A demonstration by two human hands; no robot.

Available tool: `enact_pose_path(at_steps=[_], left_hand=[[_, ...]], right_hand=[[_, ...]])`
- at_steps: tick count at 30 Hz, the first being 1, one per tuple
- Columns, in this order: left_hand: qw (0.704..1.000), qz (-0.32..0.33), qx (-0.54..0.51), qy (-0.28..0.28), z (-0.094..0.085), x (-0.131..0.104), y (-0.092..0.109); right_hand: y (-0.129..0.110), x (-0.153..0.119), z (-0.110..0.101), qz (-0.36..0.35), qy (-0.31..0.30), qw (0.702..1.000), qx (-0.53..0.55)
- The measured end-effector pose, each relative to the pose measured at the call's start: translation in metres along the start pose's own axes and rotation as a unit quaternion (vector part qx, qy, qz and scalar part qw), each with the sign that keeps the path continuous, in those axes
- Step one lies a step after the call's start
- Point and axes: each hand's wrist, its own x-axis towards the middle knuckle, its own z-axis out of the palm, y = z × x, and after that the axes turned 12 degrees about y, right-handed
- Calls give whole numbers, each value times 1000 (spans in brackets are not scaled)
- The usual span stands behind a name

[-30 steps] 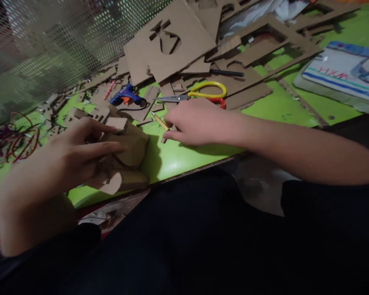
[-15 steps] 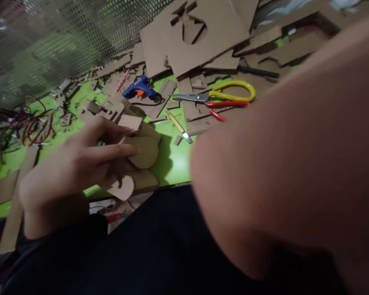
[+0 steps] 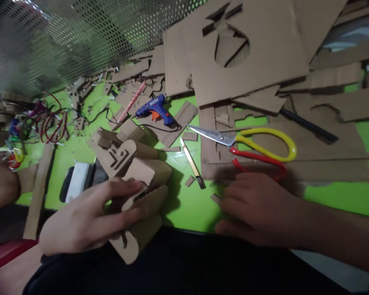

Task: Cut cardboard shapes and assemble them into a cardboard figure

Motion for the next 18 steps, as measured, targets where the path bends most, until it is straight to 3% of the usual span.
enact_pose_path(at_steps=[3,7,10,14,16,18], left_hand=[[998,-46,-37,18,3,4,4],[999,10,-28,21,6,5,3],[999,-3,-38,37,7,6,3],[997,-29,-53,38,6,4,0],[999,17,-32,36,6,2,-5],[993,111,-1,47,6,0,-14]], right_hand=[[16,37,18,-26,-8,1000,-3],[36,16,30,-149,-15,988,-27],[45,-1,37,-219,-2,974,-52],[50,-2,47,-278,35,958,-64],[53,0,50,-296,34,951,-86],[56,0,53,-299,37,948,-103]])
